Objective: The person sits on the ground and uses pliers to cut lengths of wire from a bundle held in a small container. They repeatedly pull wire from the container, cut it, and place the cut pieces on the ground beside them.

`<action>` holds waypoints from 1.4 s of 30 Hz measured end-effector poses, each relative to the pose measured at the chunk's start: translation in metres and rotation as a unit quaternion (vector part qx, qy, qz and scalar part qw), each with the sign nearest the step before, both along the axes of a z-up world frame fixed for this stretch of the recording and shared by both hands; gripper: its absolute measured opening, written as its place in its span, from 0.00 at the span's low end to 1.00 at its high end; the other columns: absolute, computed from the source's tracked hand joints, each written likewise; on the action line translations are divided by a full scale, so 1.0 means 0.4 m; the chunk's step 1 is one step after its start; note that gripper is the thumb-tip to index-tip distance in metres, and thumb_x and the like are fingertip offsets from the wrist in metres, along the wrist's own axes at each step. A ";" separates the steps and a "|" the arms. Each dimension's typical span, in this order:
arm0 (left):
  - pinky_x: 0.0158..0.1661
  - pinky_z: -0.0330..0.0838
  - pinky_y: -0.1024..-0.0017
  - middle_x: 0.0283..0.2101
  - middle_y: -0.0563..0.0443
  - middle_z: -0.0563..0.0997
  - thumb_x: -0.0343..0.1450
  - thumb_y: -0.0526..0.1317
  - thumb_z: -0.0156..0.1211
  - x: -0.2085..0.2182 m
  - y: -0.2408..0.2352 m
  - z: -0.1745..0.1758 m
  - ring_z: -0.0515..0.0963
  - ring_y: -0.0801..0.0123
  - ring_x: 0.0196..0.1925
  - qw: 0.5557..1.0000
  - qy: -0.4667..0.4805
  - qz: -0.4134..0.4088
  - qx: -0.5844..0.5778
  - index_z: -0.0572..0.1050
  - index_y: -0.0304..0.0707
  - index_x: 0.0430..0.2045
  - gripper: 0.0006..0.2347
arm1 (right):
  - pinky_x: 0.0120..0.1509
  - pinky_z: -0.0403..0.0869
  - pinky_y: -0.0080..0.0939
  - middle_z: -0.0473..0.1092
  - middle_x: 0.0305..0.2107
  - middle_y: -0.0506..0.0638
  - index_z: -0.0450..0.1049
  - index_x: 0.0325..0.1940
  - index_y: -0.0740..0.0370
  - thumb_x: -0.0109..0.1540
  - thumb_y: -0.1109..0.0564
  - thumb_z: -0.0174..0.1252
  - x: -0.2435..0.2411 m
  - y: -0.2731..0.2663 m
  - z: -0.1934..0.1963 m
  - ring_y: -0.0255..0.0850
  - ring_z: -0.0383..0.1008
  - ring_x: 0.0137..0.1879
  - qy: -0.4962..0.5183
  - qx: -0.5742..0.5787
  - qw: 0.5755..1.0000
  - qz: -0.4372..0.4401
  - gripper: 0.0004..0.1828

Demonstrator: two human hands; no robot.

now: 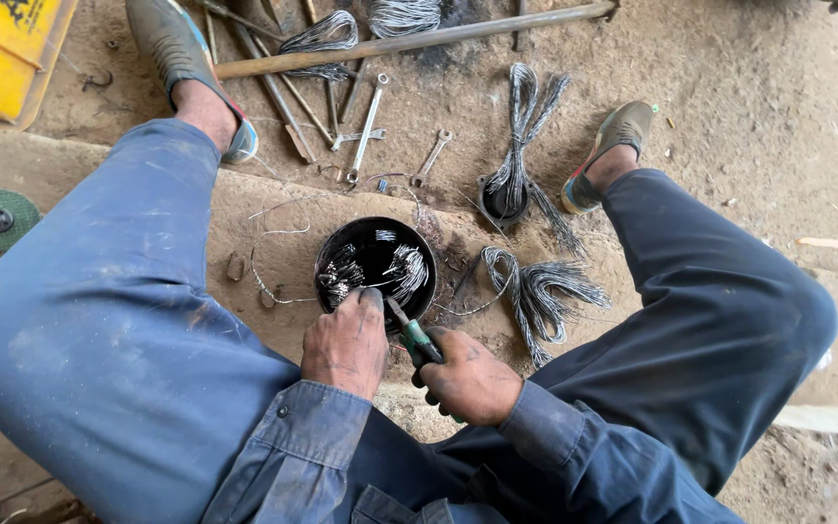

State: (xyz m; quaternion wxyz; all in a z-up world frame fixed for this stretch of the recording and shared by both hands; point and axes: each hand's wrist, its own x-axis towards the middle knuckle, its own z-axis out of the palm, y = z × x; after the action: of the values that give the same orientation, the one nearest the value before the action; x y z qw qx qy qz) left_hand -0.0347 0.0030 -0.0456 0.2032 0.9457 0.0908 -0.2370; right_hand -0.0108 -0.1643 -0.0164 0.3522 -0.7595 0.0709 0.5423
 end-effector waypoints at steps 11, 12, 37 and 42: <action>0.39 0.80 0.55 0.46 0.40 0.81 0.70 0.36 0.58 0.002 0.009 -0.013 0.85 0.47 0.41 0.999 -0.019 -0.027 0.000 0.74 0.34 0.39 0.07 | 0.34 0.78 0.51 0.77 0.32 0.62 0.77 0.52 0.70 0.65 0.38 0.52 0.007 0.035 -0.105 0.50 0.78 0.31 0.160 -0.060 0.984 -0.048 0.31; 0.39 0.80 0.55 0.45 0.40 0.81 0.69 0.37 0.60 0.001 0.005 -0.008 0.85 0.46 0.41 1.000 -0.013 -0.014 -0.005 0.74 0.34 0.39 0.08 | 0.36 0.77 0.52 0.76 0.32 0.63 0.80 0.49 0.72 0.66 0.32 0.51 -0.005 0.029 -0.122 0.51 0.77 0.32 0.139 -0.084 0.987 -0.016 0.37; 0.40 0.81 0.55 0.44 0.38 0.78 0.65 0.32 0.54 -0.010 0.022 0.010 0.85 0.45 0.39 0.996 -0.008 0.015 -0.092 0.73 0.30 0.35 0.07 | 0.38 0.77 0.44 0.77 0.31 0.53 0.76 0.44 0.65 0.59 0.57 0.55 -0.044 -0.024 -0.075 0.39 0.79 0.35 -0.115 0.007 0.992 0.050 0.13; 0.39 0.79 0.51 0.44 0.37 0.79 0.66 0.32 0.54 -0.001 0.025 0.015 0.84 0.41 0.38 0.995 -0.035 0.010 -0.088 0.73 0.31 0.38 0.09 | 0.36 0.78 0.48 0.75 0.25 0.51 0.75 0.43 0.66 0.60 0.56 0.51 -0.005 -0.002 -0.037 0.41 0.79 0.30 0.001 -0.094 0.995 0.039 0.14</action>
State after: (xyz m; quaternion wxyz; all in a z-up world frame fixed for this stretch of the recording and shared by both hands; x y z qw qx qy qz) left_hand -0.0349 0.0129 -0.0398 0.2906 0.9311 0.0720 -0.2083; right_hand -0.0128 -0.1651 -0.0311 0.2577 -0.7906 0.0920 0.5477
